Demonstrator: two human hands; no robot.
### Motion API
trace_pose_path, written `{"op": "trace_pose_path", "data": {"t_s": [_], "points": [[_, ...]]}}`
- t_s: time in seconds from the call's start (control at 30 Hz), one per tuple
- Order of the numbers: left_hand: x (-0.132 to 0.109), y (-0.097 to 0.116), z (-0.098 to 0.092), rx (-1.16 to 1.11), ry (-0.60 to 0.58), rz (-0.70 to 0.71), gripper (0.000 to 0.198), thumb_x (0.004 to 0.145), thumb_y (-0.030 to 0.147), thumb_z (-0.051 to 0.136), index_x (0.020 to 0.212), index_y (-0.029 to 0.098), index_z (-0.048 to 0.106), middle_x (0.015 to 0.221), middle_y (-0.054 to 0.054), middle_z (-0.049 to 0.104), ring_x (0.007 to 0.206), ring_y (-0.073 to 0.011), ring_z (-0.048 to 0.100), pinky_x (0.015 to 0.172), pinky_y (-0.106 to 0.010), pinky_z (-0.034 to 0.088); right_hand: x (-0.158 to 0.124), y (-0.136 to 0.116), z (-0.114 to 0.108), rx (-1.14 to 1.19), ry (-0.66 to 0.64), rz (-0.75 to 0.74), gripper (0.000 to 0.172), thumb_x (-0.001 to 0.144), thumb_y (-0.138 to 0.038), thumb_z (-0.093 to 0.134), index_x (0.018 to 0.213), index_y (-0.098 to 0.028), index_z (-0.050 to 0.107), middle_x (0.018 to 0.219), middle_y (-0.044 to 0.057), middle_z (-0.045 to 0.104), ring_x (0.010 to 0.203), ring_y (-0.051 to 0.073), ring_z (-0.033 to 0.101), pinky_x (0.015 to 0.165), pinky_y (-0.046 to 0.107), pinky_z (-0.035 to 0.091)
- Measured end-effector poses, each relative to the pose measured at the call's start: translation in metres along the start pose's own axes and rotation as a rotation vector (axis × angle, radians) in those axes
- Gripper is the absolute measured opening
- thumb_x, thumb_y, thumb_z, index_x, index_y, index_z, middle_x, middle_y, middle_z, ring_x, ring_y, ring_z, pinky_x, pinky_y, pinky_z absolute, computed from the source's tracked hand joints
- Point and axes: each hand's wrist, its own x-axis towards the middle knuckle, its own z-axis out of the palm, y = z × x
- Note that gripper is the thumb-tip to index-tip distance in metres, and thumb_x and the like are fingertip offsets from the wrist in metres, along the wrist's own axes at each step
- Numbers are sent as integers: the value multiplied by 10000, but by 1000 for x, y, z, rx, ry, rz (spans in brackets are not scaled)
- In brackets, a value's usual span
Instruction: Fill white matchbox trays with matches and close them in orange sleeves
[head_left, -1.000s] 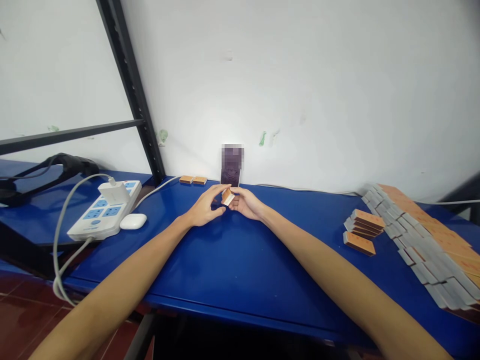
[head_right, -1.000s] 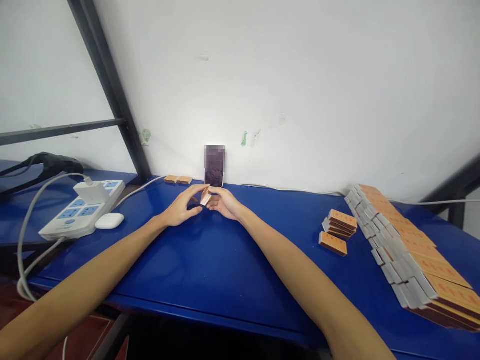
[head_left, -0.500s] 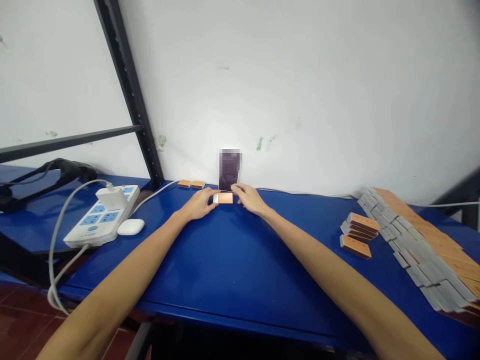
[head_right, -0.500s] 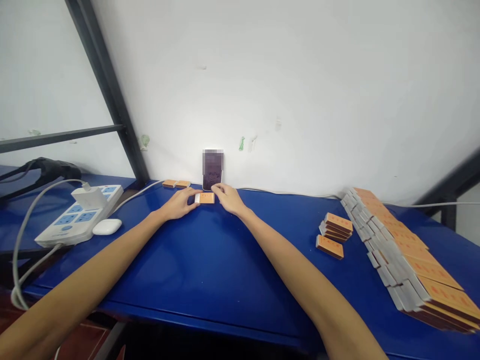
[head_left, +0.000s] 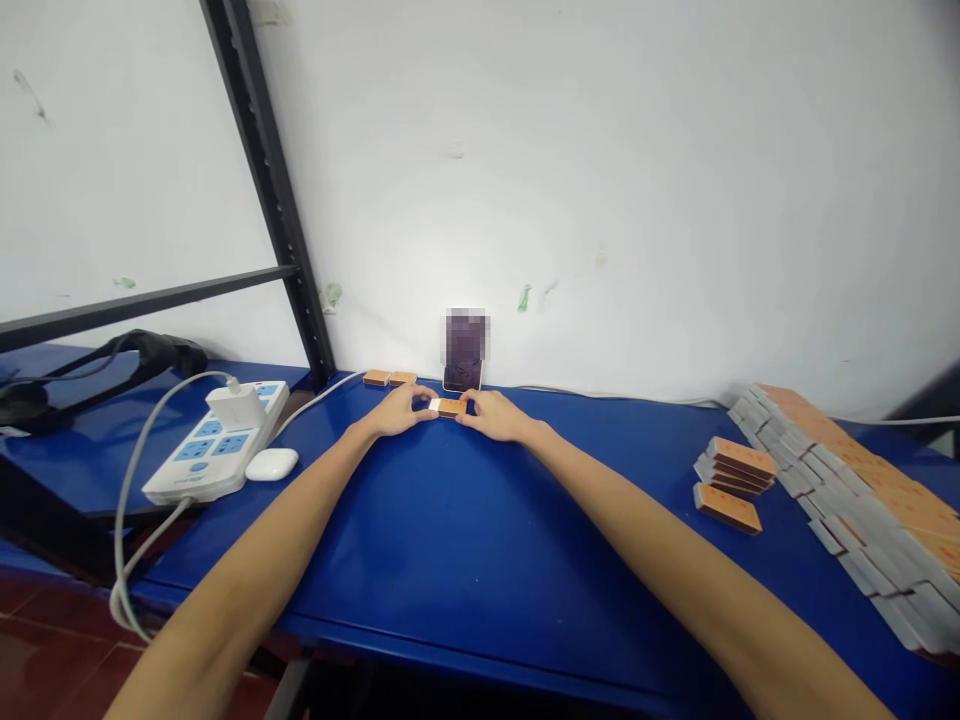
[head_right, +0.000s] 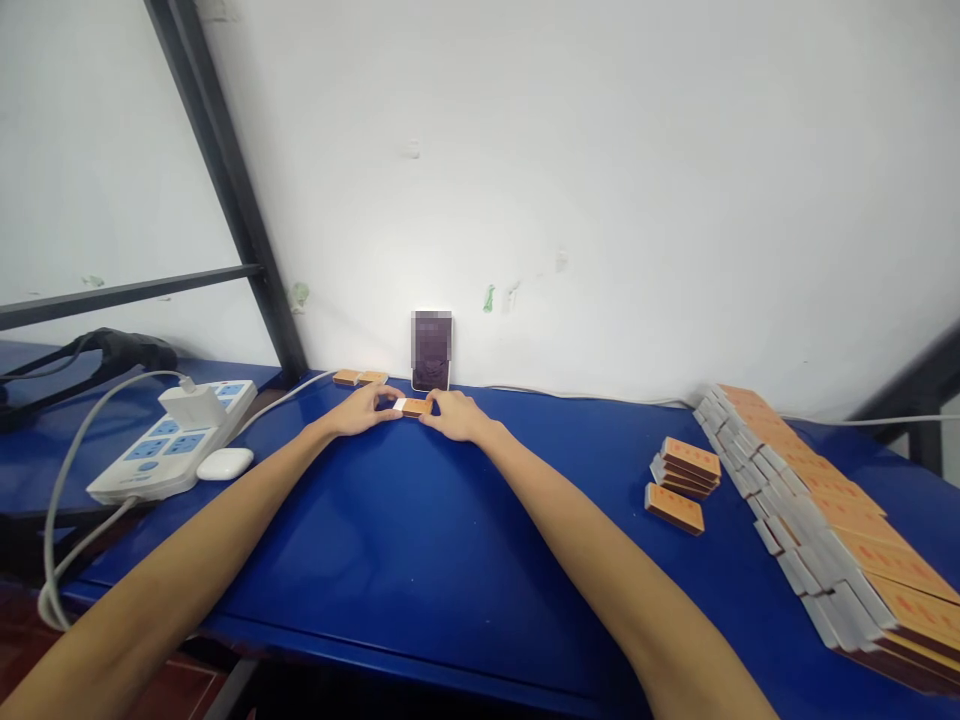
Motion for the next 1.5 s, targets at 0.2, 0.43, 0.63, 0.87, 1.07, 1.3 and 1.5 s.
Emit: {"op": "trace_pose_path", "data": {"t_s": [0.2,0.43,0.63,0.87,1.07,1.3,1.5], "points": [[0,-5,1,-21,10,-26,395,823,446,614,1119,191,666,976,-60,636,787,-180,585,715,-309,482,-5,1,-5,-89,-37,42,332,842,-447,610,1095,-235,639,787,39,651,762,216,596,713,309,408],[-1,-3,1,-19,34,-44,402,826,437,617,1138,188,664,966,-67,620,789,-184,571,723,-315,464,-22,25,-36,-197,-124,135,362,853,-420,608,1159,-228,615,898,65,699,815,229,634,727,305,424],[-2,-3,1,-54,20,-65,430,827,485,607,1155,210,651,960,-50,611,682,-141,533,620,-274,429,-49,54,-58,-345,-55,352,373,932,-364,477,1232,-156,554,1113,164,672,987,279,634,801,356,450],[-2,-1,1,-88,24,-72,422,817,462,621,1147,200,643,953,-42,602,609,-106,487,570,-249,402,-46,62,-62,-454,-24,518,336,945,-342,529,1206,-135,575,1210,143,610,1060,244,606,884,417,502],[-3,1,-1,-104,54,-72,410,824,470,618,1138,209,645,952,-32,605,592,-100,491,564,-248,418,-42,43,-65,-480,-4,589,399,953,-261,494,1304,-73,514,1166,231,620,1040,305,630,845,442,508],[-5,-2,-7,-26,183,-115,414,853,426,576,1194,196,628,996,-51,618,713,-137,552,713,-290,489,-80,-23,-51,-474,-26,265,544,939,-243,415,1475,-206,332,1317,205,552,1116,347,589,882,451,438],[-23,-14,-44,206,120,-170,385,692,438,694,988,192,700,1008,-80,646,999,-271,568,924,-382,453,-134,-35,-54,-456,145,-114,168,915,-288,453,974,-219,594,906,45,633,749,184,598,717,330,425]]}}
